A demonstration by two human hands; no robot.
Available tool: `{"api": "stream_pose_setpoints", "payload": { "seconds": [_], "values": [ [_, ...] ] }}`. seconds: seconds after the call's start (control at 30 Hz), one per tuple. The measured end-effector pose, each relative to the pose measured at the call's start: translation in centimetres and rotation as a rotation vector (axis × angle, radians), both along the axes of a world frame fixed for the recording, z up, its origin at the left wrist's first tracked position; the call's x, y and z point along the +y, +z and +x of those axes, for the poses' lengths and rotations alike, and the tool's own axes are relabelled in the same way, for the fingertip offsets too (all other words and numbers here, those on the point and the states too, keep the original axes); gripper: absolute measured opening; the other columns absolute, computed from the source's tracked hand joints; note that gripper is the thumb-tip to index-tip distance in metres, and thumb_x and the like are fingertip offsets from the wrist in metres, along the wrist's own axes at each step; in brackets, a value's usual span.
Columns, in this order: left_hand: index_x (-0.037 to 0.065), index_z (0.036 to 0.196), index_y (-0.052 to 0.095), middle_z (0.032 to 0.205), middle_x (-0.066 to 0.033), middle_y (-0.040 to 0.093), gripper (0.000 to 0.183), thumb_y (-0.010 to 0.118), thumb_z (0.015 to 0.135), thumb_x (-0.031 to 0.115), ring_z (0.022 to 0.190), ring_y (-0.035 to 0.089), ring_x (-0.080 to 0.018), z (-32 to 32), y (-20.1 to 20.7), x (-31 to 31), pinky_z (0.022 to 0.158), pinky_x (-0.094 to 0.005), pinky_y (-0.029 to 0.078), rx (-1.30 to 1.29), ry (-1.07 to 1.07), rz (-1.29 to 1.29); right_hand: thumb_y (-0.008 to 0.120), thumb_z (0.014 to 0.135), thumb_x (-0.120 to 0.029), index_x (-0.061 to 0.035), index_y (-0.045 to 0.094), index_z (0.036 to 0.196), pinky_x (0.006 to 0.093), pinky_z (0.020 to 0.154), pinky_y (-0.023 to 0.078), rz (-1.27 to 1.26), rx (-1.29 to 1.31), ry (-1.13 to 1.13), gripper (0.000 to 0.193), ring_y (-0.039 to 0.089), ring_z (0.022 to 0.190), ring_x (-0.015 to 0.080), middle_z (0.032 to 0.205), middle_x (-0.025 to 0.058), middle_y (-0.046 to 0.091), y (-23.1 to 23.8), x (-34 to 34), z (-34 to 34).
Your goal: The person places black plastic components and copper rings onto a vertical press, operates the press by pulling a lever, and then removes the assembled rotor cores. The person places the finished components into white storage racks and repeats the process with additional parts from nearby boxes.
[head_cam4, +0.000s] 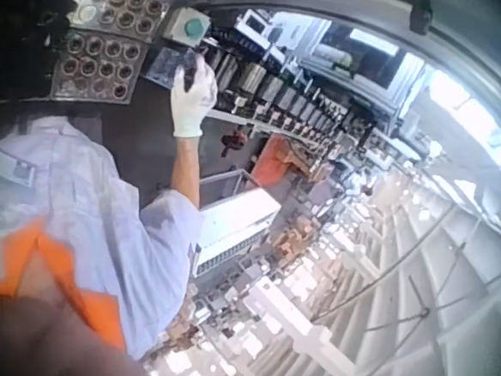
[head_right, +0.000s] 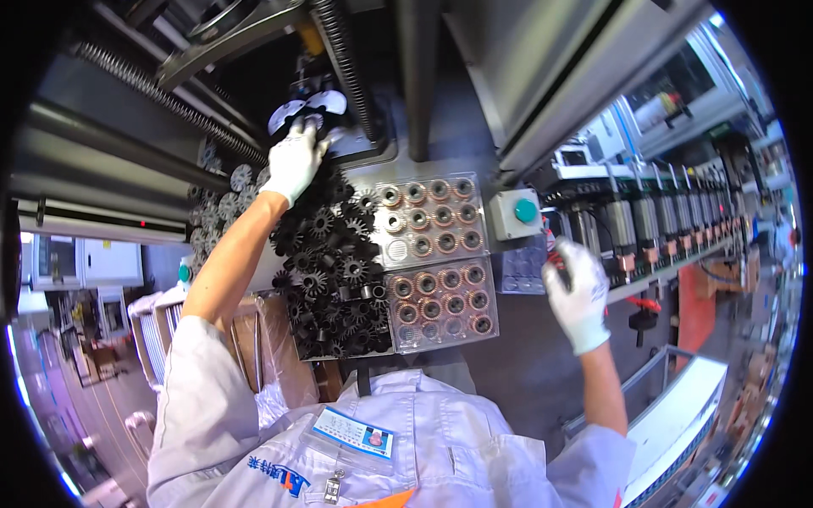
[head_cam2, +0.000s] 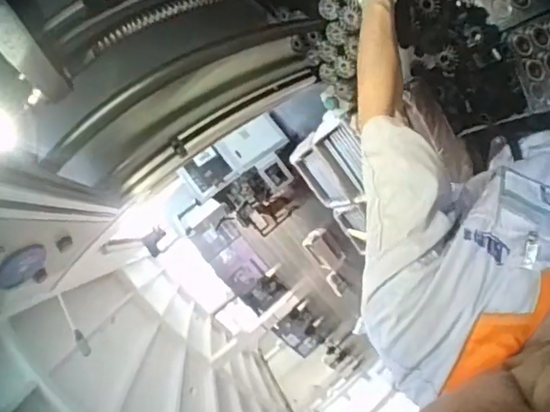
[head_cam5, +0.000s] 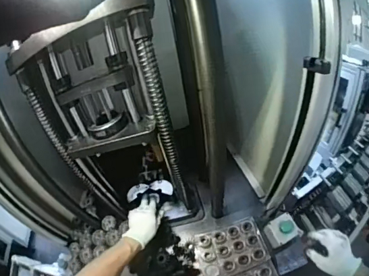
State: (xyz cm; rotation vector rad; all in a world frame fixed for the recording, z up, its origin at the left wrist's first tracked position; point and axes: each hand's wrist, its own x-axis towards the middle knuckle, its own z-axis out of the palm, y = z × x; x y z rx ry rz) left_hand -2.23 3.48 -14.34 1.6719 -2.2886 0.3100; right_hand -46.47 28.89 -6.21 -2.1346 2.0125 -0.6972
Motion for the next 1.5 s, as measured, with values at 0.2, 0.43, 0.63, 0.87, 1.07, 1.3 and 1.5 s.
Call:
{"api": "stream_pose_setpoints", "payload": {
  "seconds": [0.2, 0.43, 0.63, 0.87, 1.07, 1.3, 1.5],
  "values": [
    [0.002, 0.131, 0.055, 0.132, -0.0259, 0.059, 0.042, 0.056, 0.097, 0.028, 0.095, 0.07, -0.0375, 2.3, 0.6, 0.2, 0.077, -0.0467, 0.057, -0.095, -0.013, 0.08, 0.077, 0.08, -0.014, -0.0075, 0.069, 0.113, 0.0416, 0.083, 0.051, -0.056, -0.188, 0.414, 0.034, 0.066, 0.091, 0.031, 0.102, 0.0124, 0.069, -2.1, -1.9, 13.3],
    [0.001, 0.134, 0.057, 0.131, -0.0234, 0.061, 0.04, 0.048, 0.097, 0.011, 0.119, 0.063, -0.0321, 11.2, 9.8, 15.9, 0.102, -0.0385, 0.049, 0.381, 0.133, -0.185, 0.062, 0.093, -0.035, -0.0138, 0.055, 0.136, 0.0425, 0.088, 0.05, 0.08, -0.079, 0.601, 0.048, 0.063, 0.104, 0.03, 0.116, 0.0124, 0.061, -2.1, -8.8, 23.4],
    [-0.006, 0.124, 0.062, 0.131, -0.0232, 0.061, 0.034, 0.056, 0.09, 0.0, 0.117, 0.06, -0.0397, 26.7, 3.8, 27.6, 0.103, -0.0456, 0.045, 0.162, 0.282, 0.097, 0.062, 0.093, -0.039, -0.012, 0.061, 0.122, 0.0462, 0.074, 0.053, 0.04, 0.11, 0.654, 0.04, 0.067, 0.088, 0.0342, 0.102, 0.0139, 0.065, -2.5, -13.5, 31.6],
    [0.007, 0.12, 0.065, 0.129, -0.016, 0.058, 0.044, 0.075, 0.079, 0.019, 0.126, 0.051, -0.0348, 22.4, 5.1, 25.3, 0.112, -0.0483, 0.035, 0.123, 0.199, 0.041, 0.062, 0.091, -0.033, -0.0113, 0.071, 0.095, 0.0444, 0.076, 0.054, 0.145, 0.198, 0.474, 0.024, 0.068, 0.088, 0.0317, 0.094, 0.0141, 0.068, -3.7, -12.6, 31.6],
    [0.008, 0.111, 0.066, 0.13, -0.0155, 0.057, 0.044, 0.08, 0.069, 0.012, 0.128, 0.05, -0.0356, 23.5, 3.4, 24.6, 0.114, -0.053, 0.031, 0.125, 0.169, 0.014, 0.062, 0.093, -0.032, -0.0185, 0.074, 0.111, 0.0428, 0.069, 0.053, 0.075, -0.172, 0.374, 0.025, 0.068, 0.081, 0.0312, 0.091, 0.017, 0.069, -0.9, -11.0, 29.9],
    [0.007, 0.1, 0.058, 0.132, -0.0201, 0.056, 0.038, 0.082, 0.07, 0.009, 0.124, 0.054, -0.0387, 22.4, 4.3, 26.9, 0.106, -0.0521, 0.041, 0.188, 0.103, 0.052, 0.063, 0.094, -0.006, -0.0024, 0.069, 0.123, 0.0246, 0.08, 0.052, 0.475, -1.029, 0.512, 0.029, 0.062, 0.087, 0.007, 0.104, 0.0017, 0.071, 0.5, -9.0, 25.9],
    [0.002, 0.099, 0.056, 0.132, -0.0203, 0.057, 0.037, 0.082, 0.073, -0.001, 0.122, 0.057, -0.0348, 17.9, 11.0, 26.3, 0.1, -0.0393, 0.048, 0.567, 0.051, 0.044, 0.069, 0.09, -0.007, -0.0022, 0.071, 0.117, 0.0198, 0.062, 0.044, 0.142, -1.113, 0.465, 0.027, 0.055, 0.072, 0.003, 0.093, -0.0006, 0.07, 6.0, -17.0, 27.8]
  ]
}}
